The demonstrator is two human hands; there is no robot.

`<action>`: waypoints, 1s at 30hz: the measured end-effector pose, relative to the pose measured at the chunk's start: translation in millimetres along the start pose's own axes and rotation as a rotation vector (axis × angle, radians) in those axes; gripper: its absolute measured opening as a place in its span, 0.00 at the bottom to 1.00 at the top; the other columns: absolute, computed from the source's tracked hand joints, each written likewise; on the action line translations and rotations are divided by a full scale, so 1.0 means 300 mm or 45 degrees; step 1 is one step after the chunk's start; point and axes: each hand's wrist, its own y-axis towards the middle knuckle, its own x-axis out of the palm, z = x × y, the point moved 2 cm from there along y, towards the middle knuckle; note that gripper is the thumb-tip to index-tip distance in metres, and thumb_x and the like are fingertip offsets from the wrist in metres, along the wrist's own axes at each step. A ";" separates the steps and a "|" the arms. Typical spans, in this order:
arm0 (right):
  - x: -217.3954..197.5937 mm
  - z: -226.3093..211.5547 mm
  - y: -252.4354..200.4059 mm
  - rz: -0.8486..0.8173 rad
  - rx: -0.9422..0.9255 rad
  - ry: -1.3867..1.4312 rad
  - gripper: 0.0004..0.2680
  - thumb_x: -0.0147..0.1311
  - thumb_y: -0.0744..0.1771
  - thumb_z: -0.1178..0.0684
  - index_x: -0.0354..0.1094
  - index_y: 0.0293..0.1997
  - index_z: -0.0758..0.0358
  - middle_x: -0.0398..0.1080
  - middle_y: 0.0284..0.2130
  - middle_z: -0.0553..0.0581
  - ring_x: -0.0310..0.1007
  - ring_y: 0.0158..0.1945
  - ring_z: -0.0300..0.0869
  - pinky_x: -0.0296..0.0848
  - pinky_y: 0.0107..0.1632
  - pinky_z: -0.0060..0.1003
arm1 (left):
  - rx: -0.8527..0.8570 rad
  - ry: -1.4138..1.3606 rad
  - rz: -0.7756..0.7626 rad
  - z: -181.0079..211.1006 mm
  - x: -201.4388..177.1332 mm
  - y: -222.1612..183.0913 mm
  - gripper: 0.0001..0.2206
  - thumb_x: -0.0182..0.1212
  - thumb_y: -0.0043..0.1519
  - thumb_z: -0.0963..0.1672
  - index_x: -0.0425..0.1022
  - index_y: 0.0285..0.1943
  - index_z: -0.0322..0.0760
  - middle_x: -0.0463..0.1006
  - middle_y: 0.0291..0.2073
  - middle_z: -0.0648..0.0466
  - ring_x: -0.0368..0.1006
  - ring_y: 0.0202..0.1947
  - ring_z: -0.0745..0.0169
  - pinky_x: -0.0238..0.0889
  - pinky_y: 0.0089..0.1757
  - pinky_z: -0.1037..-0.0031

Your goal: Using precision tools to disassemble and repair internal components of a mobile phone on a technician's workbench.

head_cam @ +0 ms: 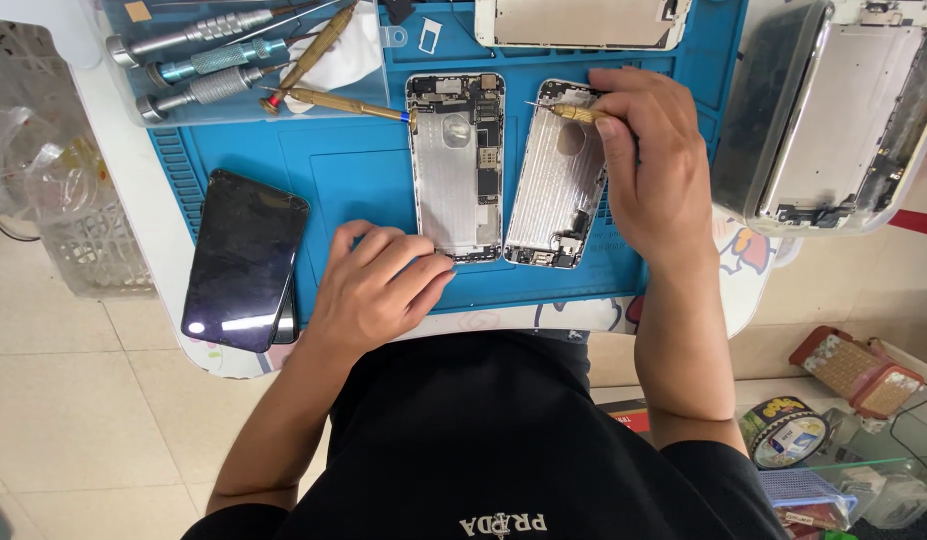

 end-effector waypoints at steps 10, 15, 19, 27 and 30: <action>0.014 0.015 -0.018 -0.032 -0.006 -0.010 0.02 0.51 0.75 0.63 0.68 0.49 0.70 0.71 0.58 0.63 0.67 0.65 0.58 0.64 0.69 0.48 | 0.038 0.119 -0.009 0.013 -0.018 0.009 0.07 0.73 0.59 0.42 0.82 0.43 0.44 0.76 0.40 0.63 0.71 0.40 0.66 0.57 0.48 0.64; 0.009 0.007 -0.023 -0.058 -0.010 0.013 0.01 0.51 0.74 0.63 0.68 0.49 0.70 0.69 0.59 0.64 0.65 0.66 0.59 0.63 0.70 0.50 | 0.041 0.004 -0.052 0.021 -0.039 0.006 0.09 0.75 0.58 0.41 0.83 0.46 0.43 0.73 0.33 0.61 0.69 0.36 0.65 0.58 0.46 0.63; 0.010 -0.006 -0.022 -0.077 -0.034 -0.001 0.01 0.52 0.74 0.63 0.68 0.49 0.70 0.70 0.58 0.62 0.64 0.67 0.60 0.62 0.72 0.50 | 0.014 -0.100 -0.082 0.027 -0.046 -0.010 0.12 0.74 0.57 0.42 0.82 0.48 0.40 0.75 0.33 0.61 0.71 0.37 0.65 0.60 0.48 0.63; 0.013 -0.013 -0.032 -0.114 -0.045 0.010 0.01 0.52 0.74 0.63 0.68 0.48 0.70 0.73 0.54 0.62 0.66 0.66 0.60 0.63 0.70 0.50 | -0.199 -0.148 -0.088 0.026 -0.079 0.034 0.40 0.80 0.48 0.53 0.70 0.69 0.39 0.64 0.68 0.42 0.64 0.67 0.41 0.52 0.63 0.50; 0.009 -0.030 -0.029 -0.123 -0.021 0.038 0.02 0.52 0.74 0.64 0.69 0.50 0.70 0.73 0.55 0.62 0.68 0.65 0.59 0.65 0.68 0.47 | -0.299 -0.125 -0.077 -0.003 -0.056 0.063 0.55 0.78 0.48 0.60 0.52 0.79 0.35 0.48 0.77 0.33 0.49 0.77 0.33 0.43 0.67 0.43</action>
